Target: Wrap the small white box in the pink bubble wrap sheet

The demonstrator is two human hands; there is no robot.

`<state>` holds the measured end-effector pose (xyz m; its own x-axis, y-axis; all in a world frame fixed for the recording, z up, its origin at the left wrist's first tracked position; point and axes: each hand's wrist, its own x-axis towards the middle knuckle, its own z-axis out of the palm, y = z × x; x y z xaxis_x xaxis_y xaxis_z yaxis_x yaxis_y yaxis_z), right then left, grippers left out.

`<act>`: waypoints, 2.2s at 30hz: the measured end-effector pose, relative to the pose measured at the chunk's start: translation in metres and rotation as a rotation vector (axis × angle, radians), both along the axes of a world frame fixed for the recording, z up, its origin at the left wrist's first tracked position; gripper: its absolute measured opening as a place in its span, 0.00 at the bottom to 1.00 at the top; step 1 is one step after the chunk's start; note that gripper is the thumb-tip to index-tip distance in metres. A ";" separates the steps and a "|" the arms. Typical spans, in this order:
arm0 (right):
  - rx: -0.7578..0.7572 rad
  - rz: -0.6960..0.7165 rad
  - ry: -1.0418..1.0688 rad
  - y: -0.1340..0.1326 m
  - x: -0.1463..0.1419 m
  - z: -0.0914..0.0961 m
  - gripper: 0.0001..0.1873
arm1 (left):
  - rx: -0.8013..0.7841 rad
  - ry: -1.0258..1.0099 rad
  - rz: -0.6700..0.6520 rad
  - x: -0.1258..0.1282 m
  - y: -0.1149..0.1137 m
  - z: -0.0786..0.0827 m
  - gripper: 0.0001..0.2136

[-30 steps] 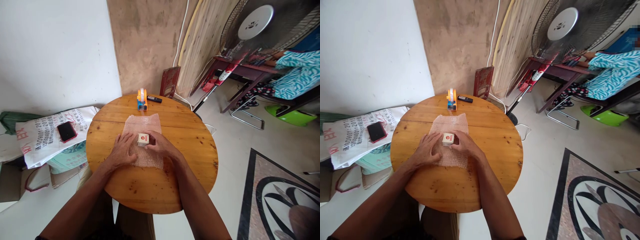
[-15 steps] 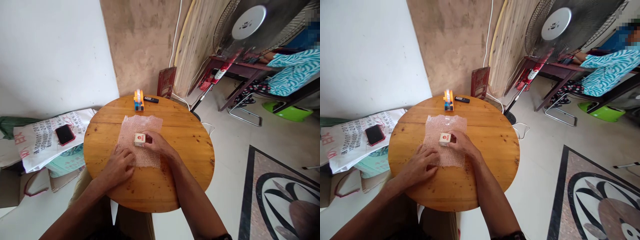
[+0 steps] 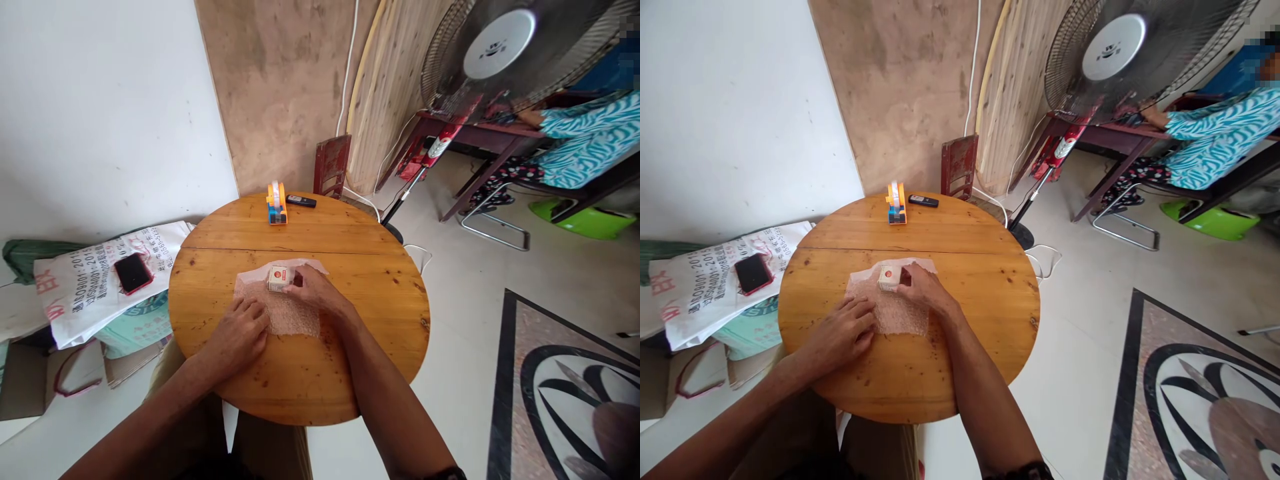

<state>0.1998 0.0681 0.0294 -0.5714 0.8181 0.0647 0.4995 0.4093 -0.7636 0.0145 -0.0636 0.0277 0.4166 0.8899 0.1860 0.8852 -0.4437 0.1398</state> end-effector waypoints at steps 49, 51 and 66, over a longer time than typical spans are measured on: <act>-0.239 -0.191 0.461 0.013 -0.002 -0.009 0.10 | -0.354 -0.981 0.294 -0.009 0.102 0.001 0.13; -0.242 -0.189 0.461 0.014 -0.001 -0.009 0.10 | -0.360 -1.049 0.325 -0.007 0.104 -0.004 0.13; -0.342 -0.136 0.289 0.009 0.011 0.001 0.08 | -0.413 -1.103 0.308 -0.007 0.094 -0.003 0.10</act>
<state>0.2103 0.0773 0.0299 -0.4556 0.8865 -0.0808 0.2783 0.0556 -0.9589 0.0072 0.0305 0.0244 -0.0256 0.9996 -0.0140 0.2626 0.0202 0.9647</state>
